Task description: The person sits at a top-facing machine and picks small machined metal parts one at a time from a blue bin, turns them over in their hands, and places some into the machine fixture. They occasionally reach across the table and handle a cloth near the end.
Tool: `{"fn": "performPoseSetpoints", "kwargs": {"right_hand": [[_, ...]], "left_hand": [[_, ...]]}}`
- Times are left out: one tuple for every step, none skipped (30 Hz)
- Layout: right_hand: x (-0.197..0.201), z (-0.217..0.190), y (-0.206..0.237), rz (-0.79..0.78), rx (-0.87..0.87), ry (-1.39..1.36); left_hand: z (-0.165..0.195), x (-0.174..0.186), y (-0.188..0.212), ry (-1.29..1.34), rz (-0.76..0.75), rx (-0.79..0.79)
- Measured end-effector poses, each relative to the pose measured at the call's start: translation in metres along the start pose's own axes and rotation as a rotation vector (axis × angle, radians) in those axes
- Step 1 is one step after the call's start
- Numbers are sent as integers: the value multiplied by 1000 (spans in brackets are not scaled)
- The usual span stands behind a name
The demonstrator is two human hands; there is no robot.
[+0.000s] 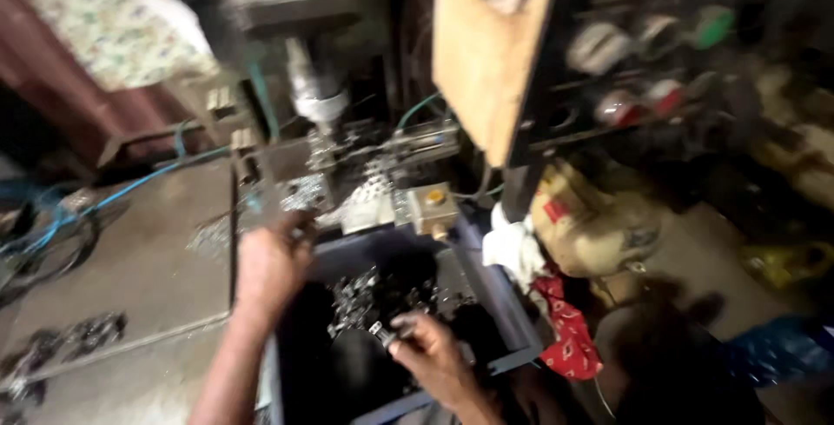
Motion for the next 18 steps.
{"fn": "performPoseSetpoints", "kwargs": {"right_hand": [[1,-3,1,-5,-45,-3],[2,-5,1,-18,-91,-6],[2,-8,2,-37,-87,-9],[3,-10,3,-61,-85,-11],[4,-12,3,-88,-81,-12],[5,-14,2,-99,-46,-1],[6,-16,2,-111,-11,10],[7,-18,1,-121,24,20],[8,-20,1,-114,28,47],[9,-22,1,-106,33,76],[9,-23,2,-98,36,103],[10,-24,3,-92,27,106],[10,-25,4,-88,19,110],[10,-26,4,-86,11,115],[10,-27,5,-78,12,124],[10,-27,5,-71,15,133],[10,-27,5,-62,19,143],[10,-27,4,-54,39,166]], "left_hand": [[6,2,-17,-99,-31,32],[11,5,-31,-201,-54,67],[17,6,-44,-278,-74,32],[22,6,-56,-357,-91,1],[27,5,-65,-435,-104,-30],[31,3,-72,-450,-128,-10],[35,0,-78,-465,-151,9],[39,-3,-83,-481,-176,28],[42,-6,-87,-519,-193,34],[45,-9,-91,-556,-210,38],[48,-13,-94,-594,-230,43],[50,-16,-97,-615,-263,69],[52,-20,-99,-637,-293,95],[52,-23,-101,-657,-322,123],[52,-25,-101,-666,-317,98],[50,-28,-101,-676,-310,73],[47,-30,-102,-686,-302,46],[43,-32,-103,-660,-288,53]]}}
Point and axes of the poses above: each hand's wrist, its own y-axis away from the middle knuckle, its own x-axis out of the back of the hand, z = x × y, the point moved 1 cm from there along -y, towards the middle knuckle, and after that the axes turned 13 degrees about y, right-handed, at the moved point
